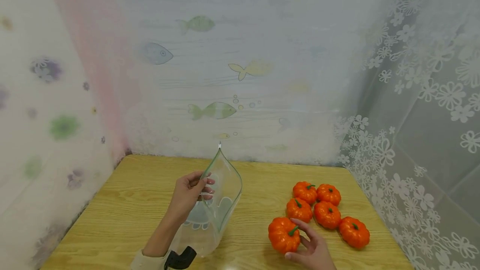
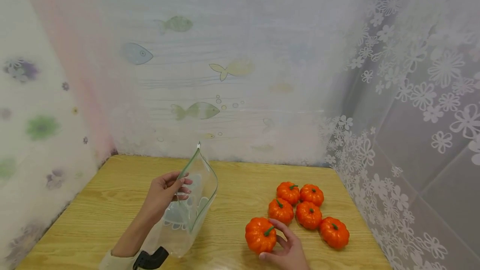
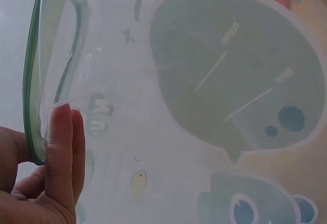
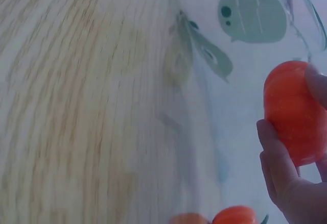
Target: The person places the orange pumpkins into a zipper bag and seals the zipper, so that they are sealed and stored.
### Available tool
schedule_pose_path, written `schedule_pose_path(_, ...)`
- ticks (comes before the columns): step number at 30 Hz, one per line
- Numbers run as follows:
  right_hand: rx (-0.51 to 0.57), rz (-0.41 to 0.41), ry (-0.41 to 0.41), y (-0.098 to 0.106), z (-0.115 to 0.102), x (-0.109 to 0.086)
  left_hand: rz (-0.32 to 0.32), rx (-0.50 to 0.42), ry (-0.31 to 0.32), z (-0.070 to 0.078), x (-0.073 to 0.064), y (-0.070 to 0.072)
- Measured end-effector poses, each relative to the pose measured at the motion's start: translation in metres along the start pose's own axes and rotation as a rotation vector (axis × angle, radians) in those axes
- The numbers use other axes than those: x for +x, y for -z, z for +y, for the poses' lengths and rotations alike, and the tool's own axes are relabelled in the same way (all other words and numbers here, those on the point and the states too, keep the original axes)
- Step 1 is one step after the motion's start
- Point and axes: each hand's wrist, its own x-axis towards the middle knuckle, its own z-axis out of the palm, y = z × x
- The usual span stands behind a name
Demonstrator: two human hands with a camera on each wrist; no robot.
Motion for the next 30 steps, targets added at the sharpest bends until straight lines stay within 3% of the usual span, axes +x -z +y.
schedule_pose_path(16,0.104,-0.164,-0.001,-0.024,-0.018,-0.01,-0.005,0.021,0.013,-0.003,-0.001,-0.003)
schedule_pose_path(30,0.057,-0.134,-0.002,-0.04,-0.037,-0.018,-0.001,0.016,-0.004,-0.005,-0.001,-0.005)
